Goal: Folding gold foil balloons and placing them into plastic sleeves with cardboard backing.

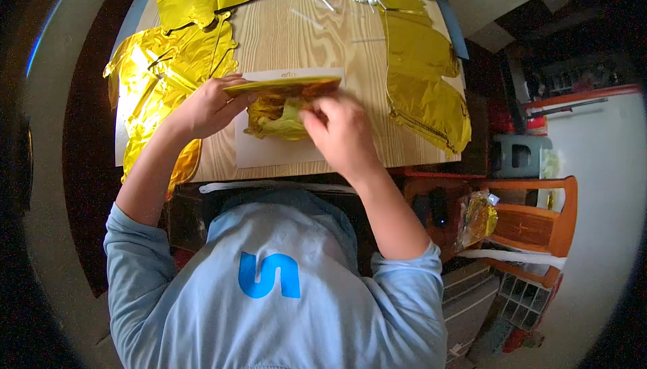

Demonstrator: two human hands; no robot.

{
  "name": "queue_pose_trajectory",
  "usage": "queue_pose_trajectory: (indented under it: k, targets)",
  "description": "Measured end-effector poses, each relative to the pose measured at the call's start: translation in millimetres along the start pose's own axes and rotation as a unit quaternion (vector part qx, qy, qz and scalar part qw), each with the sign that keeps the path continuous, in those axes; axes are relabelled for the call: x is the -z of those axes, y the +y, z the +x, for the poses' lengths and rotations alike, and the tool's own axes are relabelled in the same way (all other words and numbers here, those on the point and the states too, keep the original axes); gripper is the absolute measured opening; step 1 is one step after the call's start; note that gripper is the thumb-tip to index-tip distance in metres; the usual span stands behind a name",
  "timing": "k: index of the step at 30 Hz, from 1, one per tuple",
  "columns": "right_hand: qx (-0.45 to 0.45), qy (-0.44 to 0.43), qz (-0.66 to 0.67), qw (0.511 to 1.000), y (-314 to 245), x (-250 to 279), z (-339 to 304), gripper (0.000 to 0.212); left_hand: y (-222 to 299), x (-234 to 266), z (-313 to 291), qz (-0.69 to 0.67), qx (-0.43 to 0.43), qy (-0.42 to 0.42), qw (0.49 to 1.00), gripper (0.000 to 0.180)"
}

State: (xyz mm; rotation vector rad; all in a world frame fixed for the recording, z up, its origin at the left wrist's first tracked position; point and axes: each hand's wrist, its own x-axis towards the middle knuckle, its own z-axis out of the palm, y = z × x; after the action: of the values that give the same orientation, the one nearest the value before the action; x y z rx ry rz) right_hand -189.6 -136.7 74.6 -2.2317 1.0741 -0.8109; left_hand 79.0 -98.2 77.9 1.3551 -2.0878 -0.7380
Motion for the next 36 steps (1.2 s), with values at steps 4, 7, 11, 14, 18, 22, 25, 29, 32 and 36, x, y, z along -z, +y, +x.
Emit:
queue_pose_trajectory:
  k: [4, 7, 11, 14, 18, 22, 25, 29, 32, 36]
  targets:
    - [-0.002, 0.052, -0.206, 0.977, 22, -30, 18, 0.022, 5, -2, 1, 0.001, -0.023, -0.005, 1.000, 0.032]
    - [-0.018, 0.088, -0.259, 0.962, 44, -43, 14, 0.024, 0, -15, -6, 0.097, -0.092, -0.023, 0.991, 0.040]
    - [-0.007, 0.111, -0.197, 0.974, 63, -27, 5, 0.018, -4, -30, -17, 0.200, -0.140, -0.025, 0.969, 0.051]
    - [-0.020, 0.117, -0.151, 0.981, 60, 0, 1, 0.013, -5, -33, -19, 0.259, -0.153, -0.025, 0.953, 0.062]
    - [0.041, 0.084, -0.088, 0.992, 35, 21, 9, 0.018, 4, -30, -19, 0.242, -0.132, -0.047, 0.960, 0.073]
    - [0.128, -0.057, -0.146, 0.979, 13, -5, 22, 0.050, 10, -23, -21, 0.201, -0.124, -0.054, 0.970, 0.086]
    - [0.084, -0.134, -0.222, 0.962, 26, -25, 18, 0.062, 5, -34, -24, 0.154, -0.063, -0.005, 0.986, 0.090]
    - [0.061, -0.102, -0.214, 0.970, 42, -39, -1, 0.072, 14, -49, -25, 0.208, -0.028, 0.013, 0.978, 0.087]
    - [0.037, -0.099, -0.209, 0.972, 37, -41, -5, 0.072, 20, -54, -19, 0.228, -0.026, 0.010, 0.973, 0.087]
    - [-0.007, -0.077, -0.103, 0.992, 44, -10, 2, 0.060, 19, -59, -13, 0.239, 0.002, -0.024, 0.971, 0.088]
